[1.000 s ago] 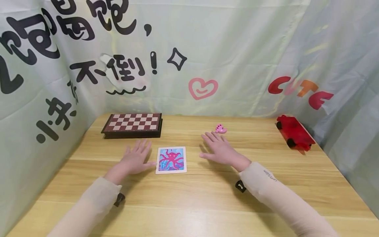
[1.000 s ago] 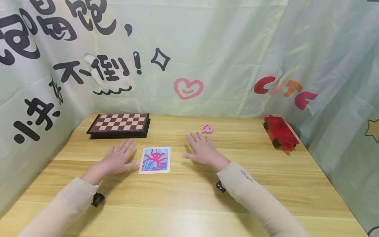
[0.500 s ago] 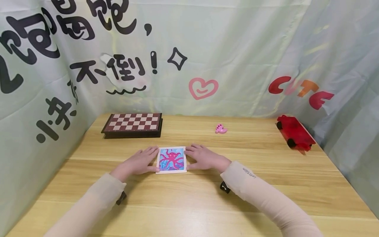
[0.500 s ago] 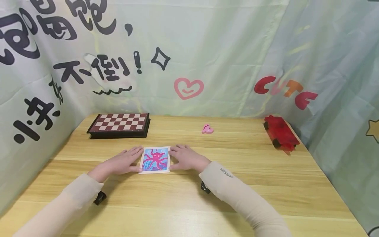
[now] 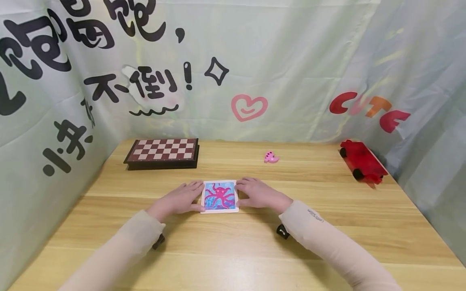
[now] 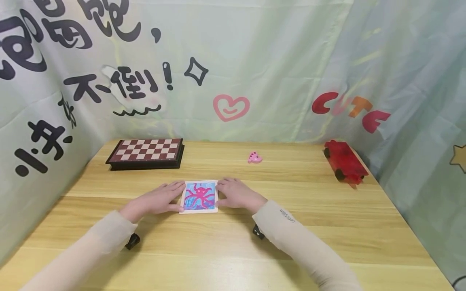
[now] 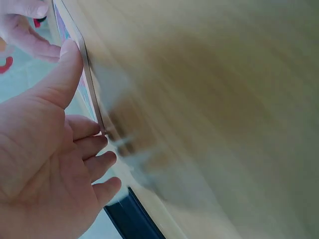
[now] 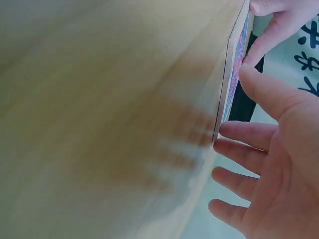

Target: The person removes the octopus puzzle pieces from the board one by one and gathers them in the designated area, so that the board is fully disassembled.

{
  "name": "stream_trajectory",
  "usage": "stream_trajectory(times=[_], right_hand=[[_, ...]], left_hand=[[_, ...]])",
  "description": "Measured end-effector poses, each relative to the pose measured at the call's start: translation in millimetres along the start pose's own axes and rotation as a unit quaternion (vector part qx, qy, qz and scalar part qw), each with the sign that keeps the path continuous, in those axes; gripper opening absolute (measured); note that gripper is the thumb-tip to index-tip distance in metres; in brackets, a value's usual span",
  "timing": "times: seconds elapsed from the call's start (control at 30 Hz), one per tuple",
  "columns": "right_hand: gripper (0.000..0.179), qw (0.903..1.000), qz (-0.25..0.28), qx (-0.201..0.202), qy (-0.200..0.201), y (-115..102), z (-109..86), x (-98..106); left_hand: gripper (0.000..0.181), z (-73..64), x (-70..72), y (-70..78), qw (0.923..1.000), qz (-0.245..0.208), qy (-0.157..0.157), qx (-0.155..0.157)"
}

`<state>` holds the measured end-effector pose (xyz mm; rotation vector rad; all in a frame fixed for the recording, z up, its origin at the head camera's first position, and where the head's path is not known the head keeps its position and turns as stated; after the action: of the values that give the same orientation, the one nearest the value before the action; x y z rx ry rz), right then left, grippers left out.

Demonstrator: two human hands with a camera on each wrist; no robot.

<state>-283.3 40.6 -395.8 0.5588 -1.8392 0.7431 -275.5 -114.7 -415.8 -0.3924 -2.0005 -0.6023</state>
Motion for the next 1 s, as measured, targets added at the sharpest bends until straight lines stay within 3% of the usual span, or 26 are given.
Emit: stream_trajectory(times=[0.37,0.67,0.8,1.0], right_hand=[[0.051,0.9993,0.007,-0.010,0.035,33,-42.5,1],[0.048,0.9992,0.004,-0.010,0.038,42,-61.7,-1],[0.044,0.9983,0.015,0.003,0.057,39,-58.5,7],[0.040,0.9951,0.081,-0.009,0.054,35,-31.2,16]], left_hand=[[0.086,37.4,0.7,49.7,0.9997,0.015,-0.015,-0.015],[0.085,46.0,-0.6,72.0,0.9989,0.028,-0.016,-0.035],[0.085,46.9,-1.2,75.2,0.9991,0.025,-0.015,-0.030],[0.086,50.6,-1.8,78.6,0.9992,0.025,-0.021,-0.023]])
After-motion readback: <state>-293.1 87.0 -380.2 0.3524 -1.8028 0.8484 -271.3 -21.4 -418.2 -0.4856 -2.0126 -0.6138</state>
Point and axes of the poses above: each hand's wrist, its own z-axis towards the middle knuckle, its own x-axis out of the back of the hand, y = z × x, the point moved 9 cm from there along z, towards the middle knuckle, and after that the axes turned 10 degrees about -y, right-handed, at the moved point
